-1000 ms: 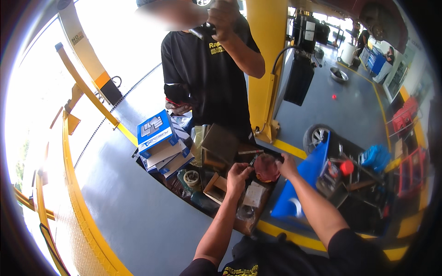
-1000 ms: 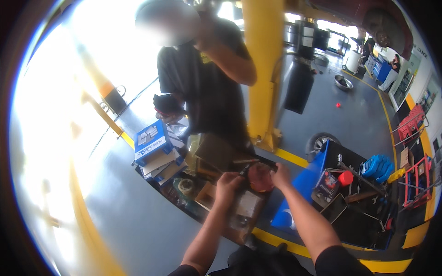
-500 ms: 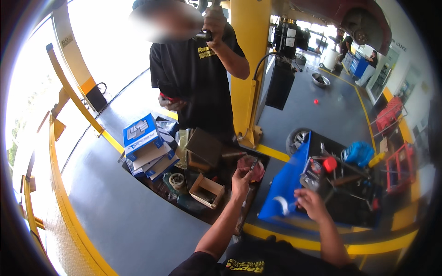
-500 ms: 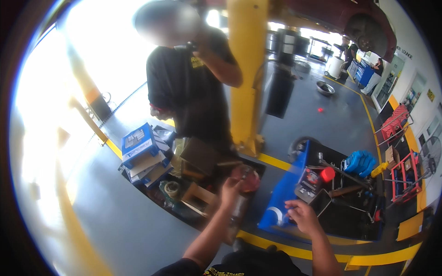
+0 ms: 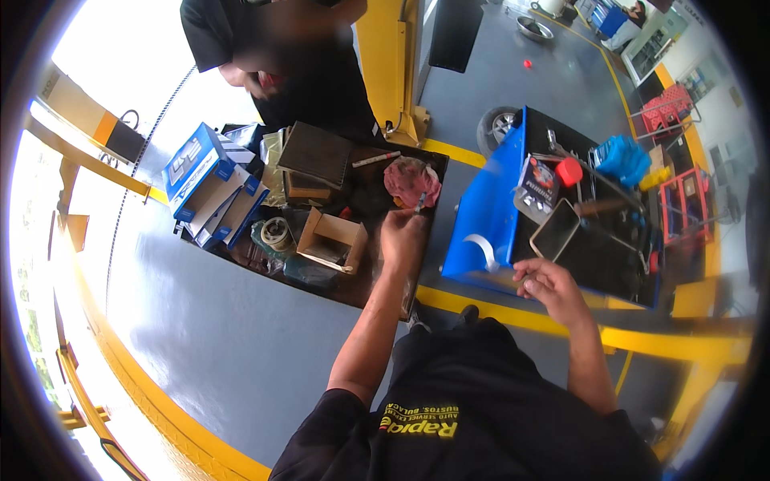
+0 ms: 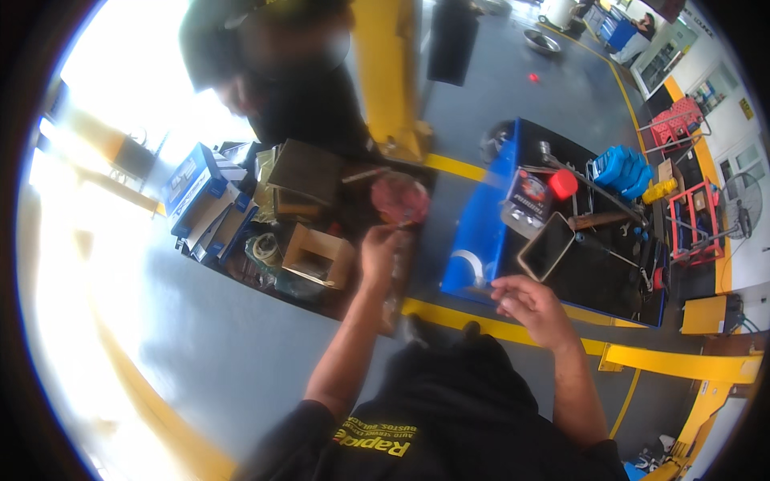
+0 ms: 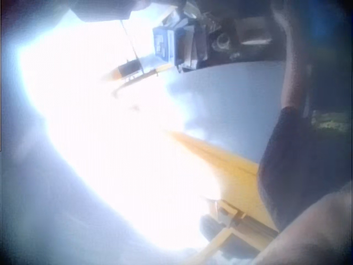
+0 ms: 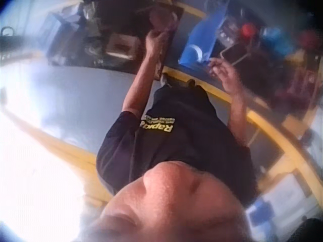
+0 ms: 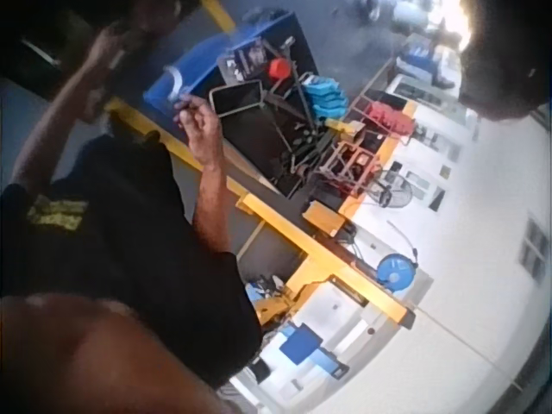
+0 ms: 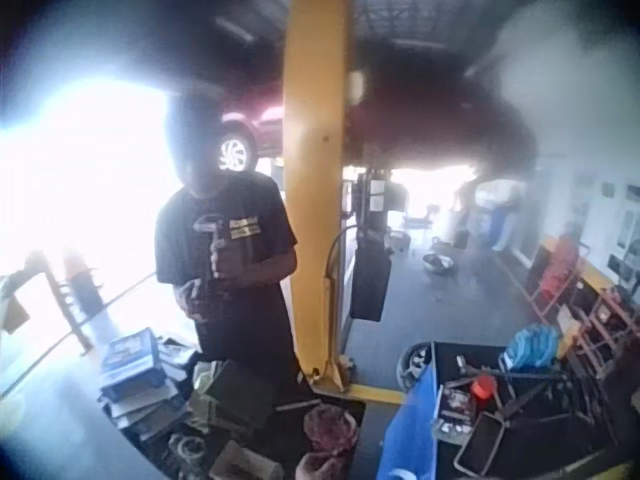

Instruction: The person works on a car's brake assembly, using a wrench to loosen bolts and a spray can to apply lubricant. They then retrieve a socket wrench from a tool chest and continue working on the brake components.

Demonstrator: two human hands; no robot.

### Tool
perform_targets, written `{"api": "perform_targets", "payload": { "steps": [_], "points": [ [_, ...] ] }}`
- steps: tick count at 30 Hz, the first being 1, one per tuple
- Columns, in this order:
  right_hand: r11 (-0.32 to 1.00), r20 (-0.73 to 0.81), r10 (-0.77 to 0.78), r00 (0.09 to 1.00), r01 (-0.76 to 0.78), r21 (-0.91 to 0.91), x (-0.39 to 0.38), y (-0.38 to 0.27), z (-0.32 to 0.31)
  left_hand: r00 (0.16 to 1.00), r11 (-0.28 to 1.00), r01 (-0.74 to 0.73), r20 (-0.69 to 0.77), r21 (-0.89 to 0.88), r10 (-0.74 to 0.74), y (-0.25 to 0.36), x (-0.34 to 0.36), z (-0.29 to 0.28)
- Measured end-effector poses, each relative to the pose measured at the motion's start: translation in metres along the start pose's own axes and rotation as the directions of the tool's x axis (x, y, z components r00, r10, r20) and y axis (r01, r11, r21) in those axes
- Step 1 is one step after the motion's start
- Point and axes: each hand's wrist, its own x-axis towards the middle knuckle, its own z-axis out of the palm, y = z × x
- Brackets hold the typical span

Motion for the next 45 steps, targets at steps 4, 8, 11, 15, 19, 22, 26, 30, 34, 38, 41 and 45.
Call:
{"api": "perform_targets", "payload": {
  "steps": [4, 8, 11, 15, 19, 22, 26, 30, 34, 38, 41, 45],
  "points": [
    [0.998, -0.041, -0.013, 0.999, 0.010, -0.064, -0.008, -0.001, -0.005, 0.995, 0.994, -0.068, -0.072, 0.084, 0.074, -0.025, 0.035, 0.003],
    [0.995, -0.110, 0.052, 0.993, -0.061, -0.080, -0.014, -0.002, -0.017, 0.951, 0.952, -0.246, -0.144, 0.183, 0.273, -0.033, 0.074, 0.018],
    [0.988, -0.151, 0.074, 0.986, -0.092, -0.120, -0.021, 0.004, -0.024, 0.932, 0.943, -0.258, -0.202, 0.209, 0.300, -0.022, 0.090, 0.036],
    [0.984, -0.187, 0.090, 0.978, -0.117, -0.136, -0.029, 0.010, -0.030, 0.901, 0.904, -0.273, -0.240, 0.328, 0.360, -0.024, 0.107, 0.045],
    [0.981, -0.215, 0.093, 0.972, -0.127, -0.146, -0.036, 0.021, -0.038, 0.871, 0.831, -0.341, -0.185, 0.440, 0.455, -0.035, 0.124, 0.052],
    [0.968, -0.251, 0.076, 0.965, -0.131, -0.213, -0.042, 0.030, -0.045, 0.820, 0.689, -0.397, -0.102, 0.606, 0.563, -0.039, 0.132, 0.056],
    [0.933, -0.219, 0.037, 0.975, -0.112, -0.343, -0.048, 0.037, -0.059, 0.943, 0.609, -0.194, -0.026, 0.769, 0.333, -0.046, 0.136, 0.051],
    [0.905, -0.252, 0.001, 0.968, -0.108, -0.412, -0.071, 0.036, -0.081, 0.916, 0.534, -0.308, 0.095, 0.787, 0.389, -0.071, 0.144, 0.052],
    [0.892, -0.382, -0.048, 0.923, -0.132, -0.433, -0.110, 0.050, -0.127, 0.874, 0.378, -0.314, 0.110, 0.871, 0.473, -0.079, 0.122, 0.067],
    [0.877, -0.525, -0.093, 0.846, -0.180, -0.446, -0.153, 0.082, -0.186, 0.860, 0.275, -0.175, 0.010, 0.945, 0.511, -0.069, 0.069, 0.094],
    [0.918, -0.564, -0.059, 0.824, -0.177, -0.355, -0.188, 0.089, -0.233, 0.863, 0.301, -0.210, 0.032, 0.930, 0.504, -0.063, 0.055, 0.098],
    [0.918, -0.665, -0.139, 0.734, -0.157, -0.365, -0.236, 0.136, -0.310, 0.854, 0.543, -0.442, 0.151, 0.714, 0.497, -0.047, 0.030, 0.105]
  ]
}}
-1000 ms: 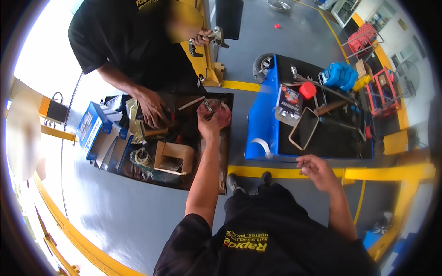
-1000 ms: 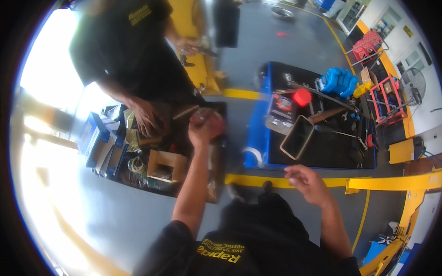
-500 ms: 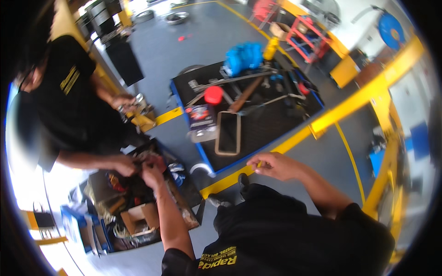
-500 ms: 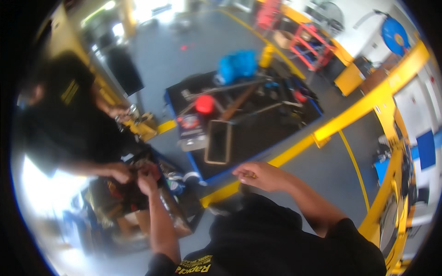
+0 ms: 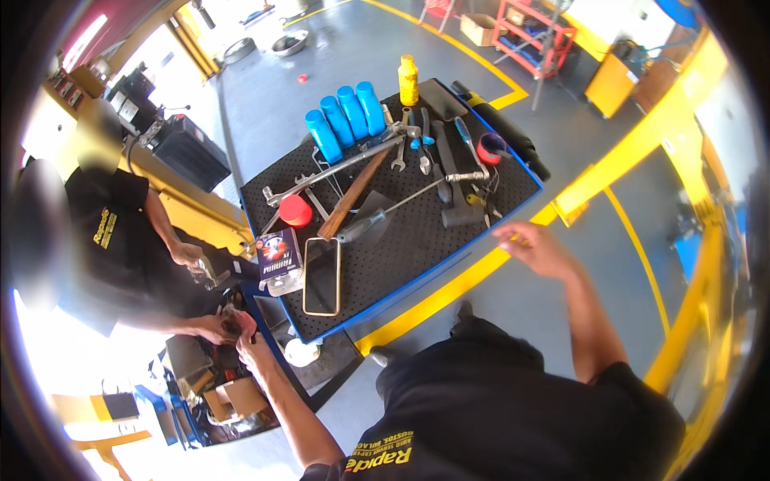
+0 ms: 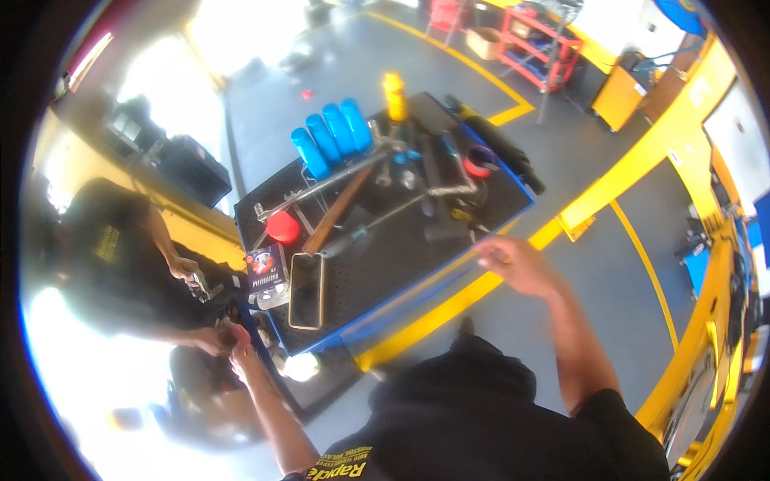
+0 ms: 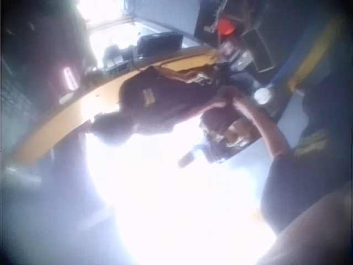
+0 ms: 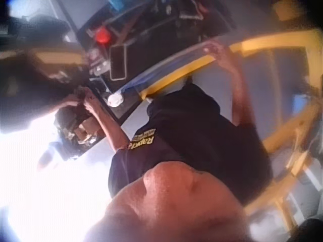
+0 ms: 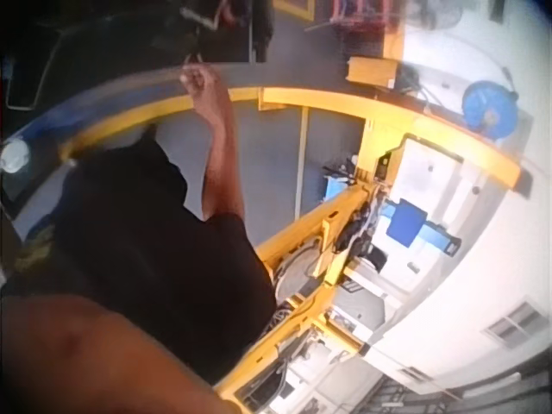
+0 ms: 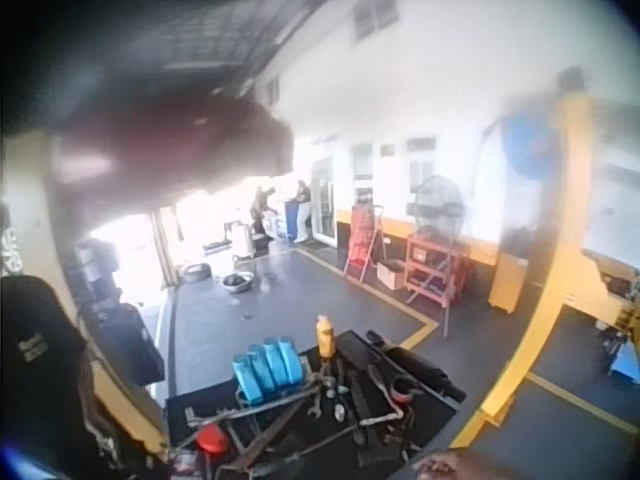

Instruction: The person works on a car's brake assembly, using a wrench to loosen bolts and a spray can to apply lubricant. They then retrieve a socket wrench from a tool chest and continue working on the brake components.

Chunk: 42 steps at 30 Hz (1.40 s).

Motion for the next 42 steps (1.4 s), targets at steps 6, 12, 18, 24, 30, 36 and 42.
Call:
{"api": "perform_targets", "payload": {
  "steps": [6, 12, 18, 24, 30, 36, 42],
  "points": [
    [0.961, -0.049, 0.127, 0.991, -0.135, -0.240, 0.027, 0.087, -0.079, 0.995, 0.984, -0.103, 0.001, -0.144, 0.104, 0.239, -0.093, -0.011],
    [0.999, 0.075, -0.041, 0.996, 0.041, 0.008, 0.074, 0.060, -0.108, 0.948, 0.956, -0.195, 0.208, -0.218, 0.241, 0.359, -0.122, 0.038],
    [0.993, 0.231, -0.112, 0.966, 0.114, 0.006, 0.117, 0.048, -0.112, 0.929, 0.987, -0.163, 0.335, -0.012, 0.158, 0.373, -0.048, 0.098],
    [0.978, 0.348, -0.191, 0.918, 0.208, -0.014, 0.172, 0.002, -0.087, 0.866, 0.922, -0.173, 0.500, 0.348, -0.026, 0.357, 0.040, 0.168],
    [0.807, 0.305, -0.509, 0.805, 0.569, -0.158, 0.257, -0.065, -0.001, 0.852, 0.828, -0.280, 0.524, 0.486, -0.019, 0.374, 0.040, 0.195],
    [0.600, 0.362, -0.558, 0.747, 0.664, -0.446, 0.328, -0.083, 0.090, 0.831, 0.921, -0.121, 0.545, 0.370, -0.110, 0.362, 0.050, 0.198],
    [0.583, 0.449, -0.484, 0.751, 0.660, -0.475, 0.352, -0.071, 0.110, 0.783, 0.980, 0.023, 0.606, 0.197, -0.140, 0.342, 0.052, 0.187]
  ]
}}
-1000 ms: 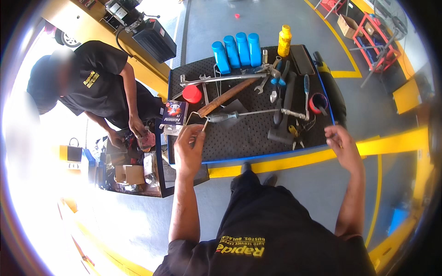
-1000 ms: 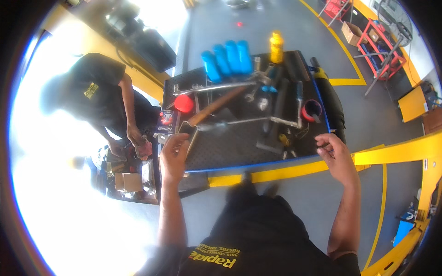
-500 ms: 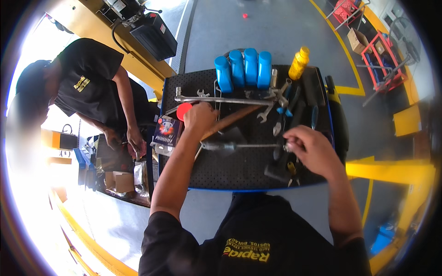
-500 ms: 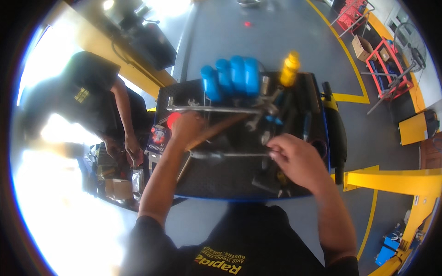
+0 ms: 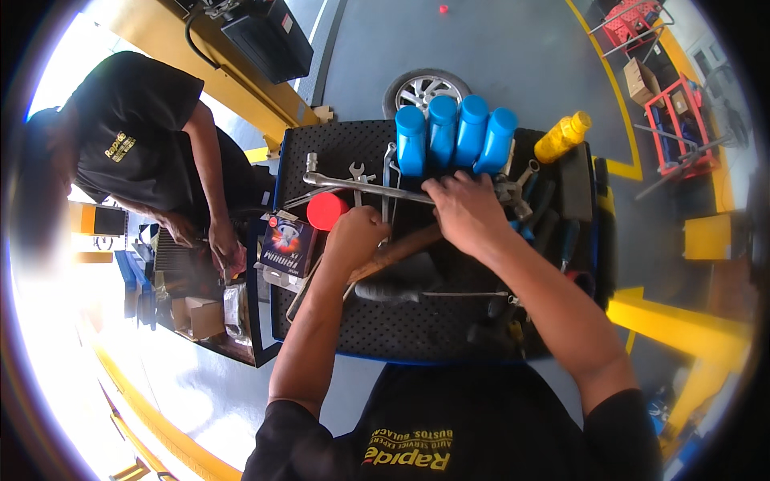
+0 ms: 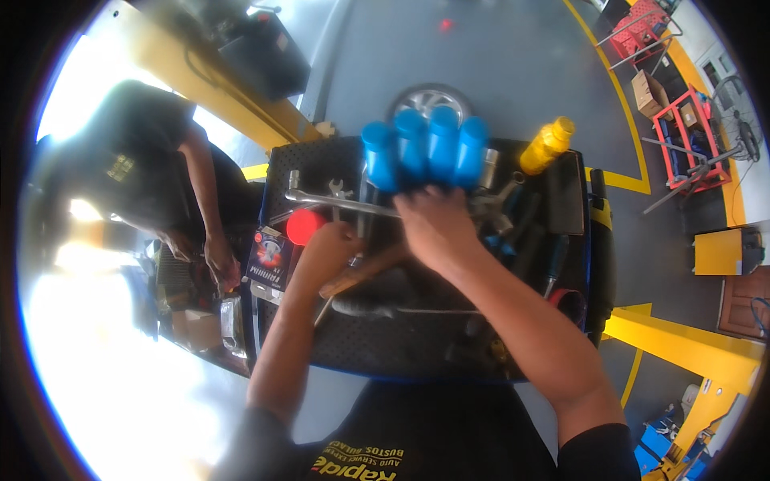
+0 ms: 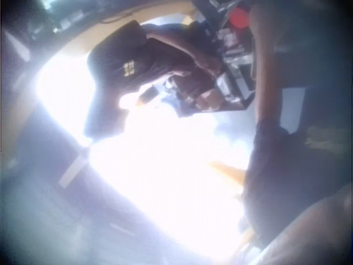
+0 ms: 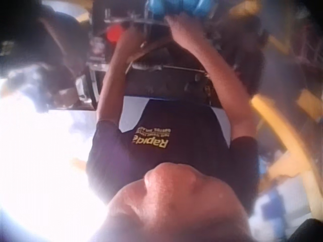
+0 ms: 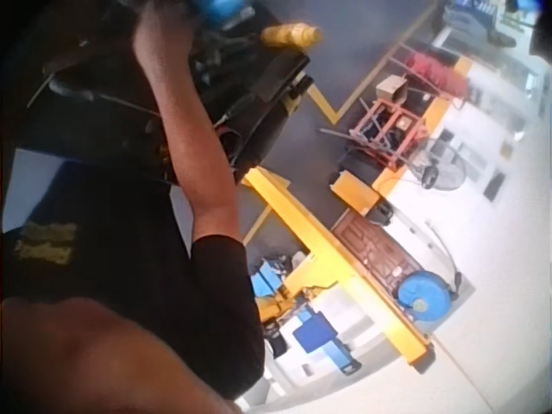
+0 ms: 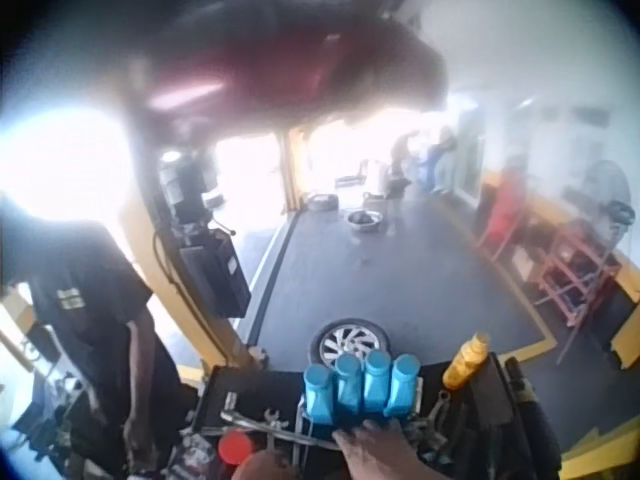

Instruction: The person works on a car's brake assembly, using a wrench to loosen bolts and a spray can to apply lubricant. They then retrieve a socket wrench from a tool chest and continue working on the brake components.

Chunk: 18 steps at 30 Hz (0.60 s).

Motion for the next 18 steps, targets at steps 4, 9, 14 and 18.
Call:
{"api": "perform_targets", "payload": {
  "steps": [4, 9, 14, 18],
  "points": [
    [0.976, 0.088, 0.020, 0.996, -0.039, 0.215, 0.004, 0.004, -0.010, 1.000, 0.958, 0.024, 0.003, -0.287, -0.024, -0.014, -0.012, -0.006],
    [0.960, 0.087, 0.014, 0.996, -0.038, 0.277, 0.001, 0.004, -0.009, 0.998, 0.948, 0.054, -0.007, -0.315, -0.059, -0.007, -0.020, -0.015],
    [0.952, 0.128, 0.010, 0.992, -0.048, 0.301, 0.003, -0.001, -0.022, 0.998, 0.950, 0.066, -0.003, -0.306, -0.070, -0.007, -0.018, -0.013],
    [0.957, 0.140, 0.021, 0.990, -0.060, 0.283, 0.007, 0.000, -0.025, 0.996, 0.972, 0.049, -0.055, -0.231, -0.063, -0.005, -0.027, -0.016]
  ]
}}
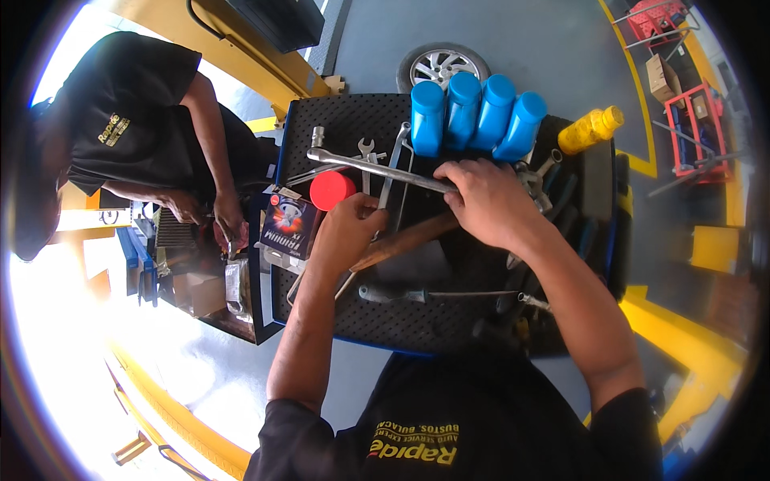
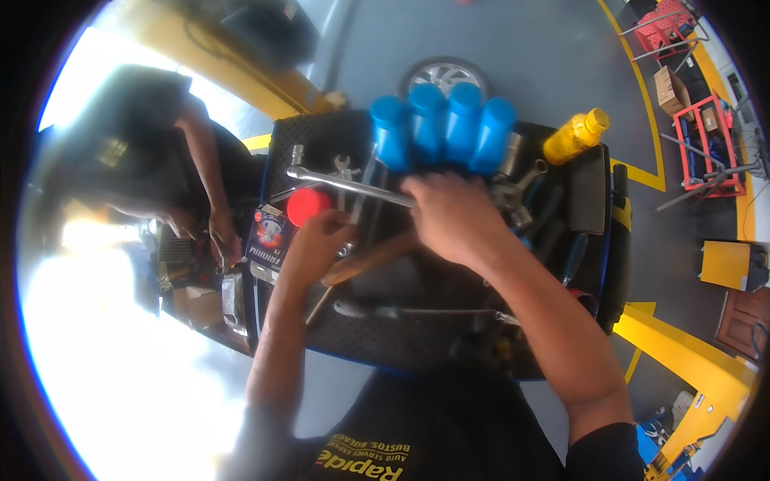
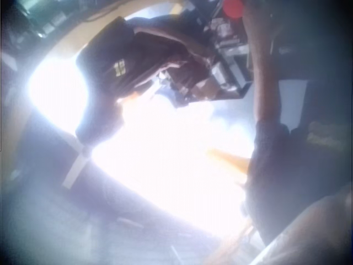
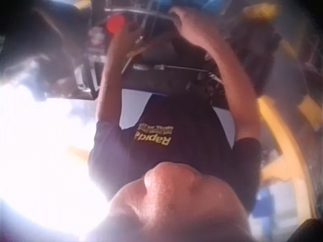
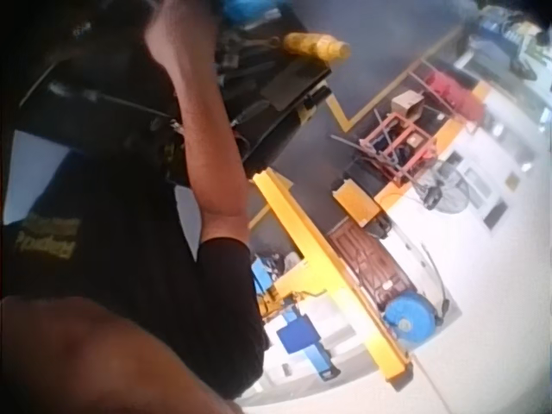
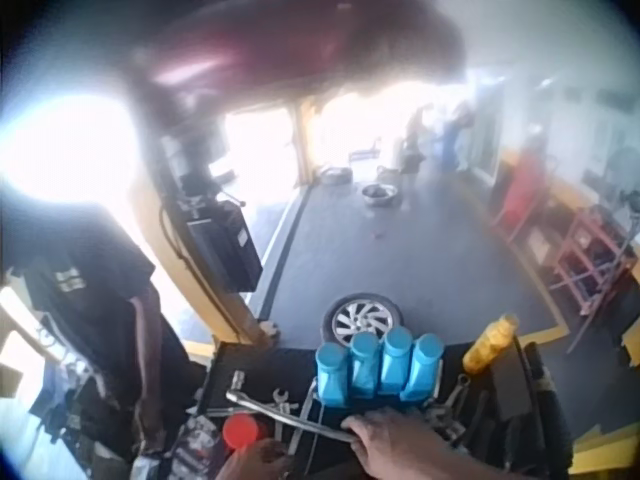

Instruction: The person works on a car's brake assembly, using a wrench to loosen bolts and a spray can to apply lubricant. They then retrieve a socket wrench from a tool chest and continue working on the brake components.

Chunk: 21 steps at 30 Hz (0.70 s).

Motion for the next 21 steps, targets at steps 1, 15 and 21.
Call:
{"api": "perform_targets", "payload": {
  "steps": [1, 15, 21],
  "points": [
    [1.000, -0.002, 0.005, 1.000, -0.005, 0.001, 0.000, 0.002, 0.001, 1.000, 1.000, -0.016, -0.012, 0.024, 0.017, 0.000, -0.003, -0.001],
    [0.999, 0.081, 0.026, 0.996, -0.022, -0.040, 0.004, 0.004, 0.003, 0.986, 0.986, 0.111, -0.139, 0.128, -0.093, -0.001, -0.048, -0.041],
    [0.999, 0.013, 0.004, 1.000, -0.005, 0.036, 0.002, 0.004, -0.014, 0.990, 0.975, 0.105, -0.118, 0.196, -0.082, 0.008, -0.043, -0.034]
  ]
}}
